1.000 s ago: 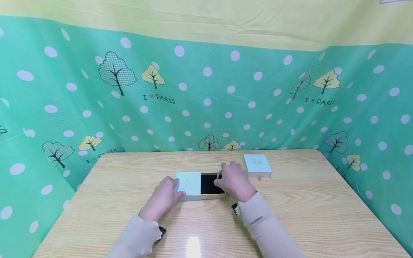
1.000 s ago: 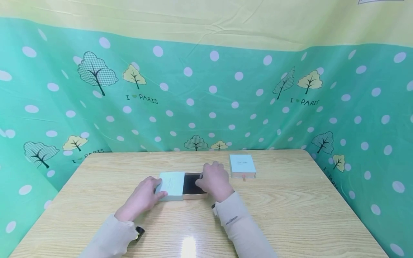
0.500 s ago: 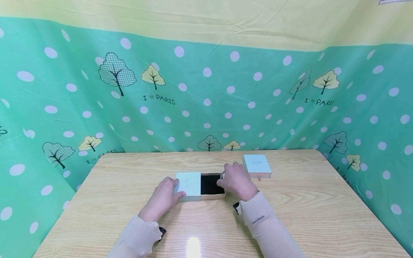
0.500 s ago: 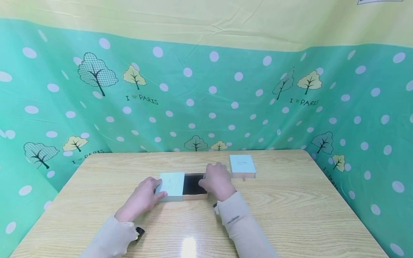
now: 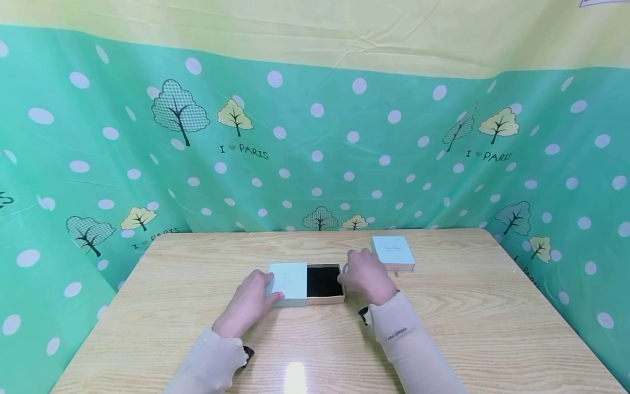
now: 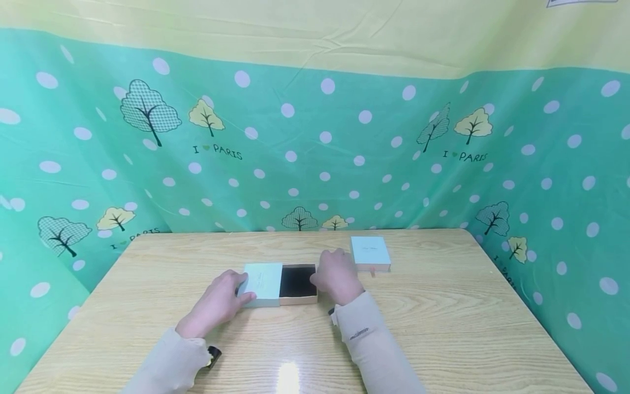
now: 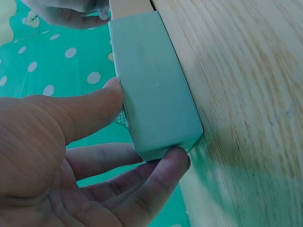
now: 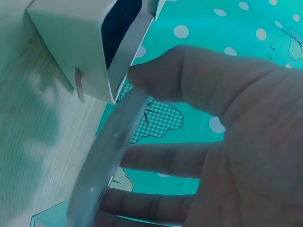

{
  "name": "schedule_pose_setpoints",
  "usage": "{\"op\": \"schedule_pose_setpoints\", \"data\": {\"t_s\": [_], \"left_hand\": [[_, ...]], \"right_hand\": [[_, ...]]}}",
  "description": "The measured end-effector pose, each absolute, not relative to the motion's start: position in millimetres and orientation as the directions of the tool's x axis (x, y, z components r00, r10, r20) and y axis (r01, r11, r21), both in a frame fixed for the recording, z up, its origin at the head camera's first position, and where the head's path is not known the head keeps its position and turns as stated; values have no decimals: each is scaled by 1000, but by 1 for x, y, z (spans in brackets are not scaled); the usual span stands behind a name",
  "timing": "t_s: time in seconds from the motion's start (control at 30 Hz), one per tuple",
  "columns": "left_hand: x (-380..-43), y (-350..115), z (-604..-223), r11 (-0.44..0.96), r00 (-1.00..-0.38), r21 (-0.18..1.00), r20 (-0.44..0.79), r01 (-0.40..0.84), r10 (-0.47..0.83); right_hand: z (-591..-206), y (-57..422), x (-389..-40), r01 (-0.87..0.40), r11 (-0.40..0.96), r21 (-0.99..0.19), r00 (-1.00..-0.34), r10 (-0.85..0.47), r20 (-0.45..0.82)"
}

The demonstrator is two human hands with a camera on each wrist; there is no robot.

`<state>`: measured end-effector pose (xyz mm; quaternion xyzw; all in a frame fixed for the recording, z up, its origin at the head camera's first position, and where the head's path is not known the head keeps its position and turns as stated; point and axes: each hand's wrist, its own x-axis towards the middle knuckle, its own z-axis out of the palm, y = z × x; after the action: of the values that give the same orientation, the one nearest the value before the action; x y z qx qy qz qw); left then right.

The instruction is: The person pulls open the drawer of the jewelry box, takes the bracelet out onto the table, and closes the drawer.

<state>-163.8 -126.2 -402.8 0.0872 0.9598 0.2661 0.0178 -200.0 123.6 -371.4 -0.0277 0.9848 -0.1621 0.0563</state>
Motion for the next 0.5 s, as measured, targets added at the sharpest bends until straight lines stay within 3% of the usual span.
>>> {"op": "schedule_pose_setpoints", "data": {"t_s": [0.5], "left_hand": [[-163,-127,-402,844,-982,510,11,166,187]], "right_hand": [[-373,129,-203,-18,963,-269,-987,-60,-147]]}}
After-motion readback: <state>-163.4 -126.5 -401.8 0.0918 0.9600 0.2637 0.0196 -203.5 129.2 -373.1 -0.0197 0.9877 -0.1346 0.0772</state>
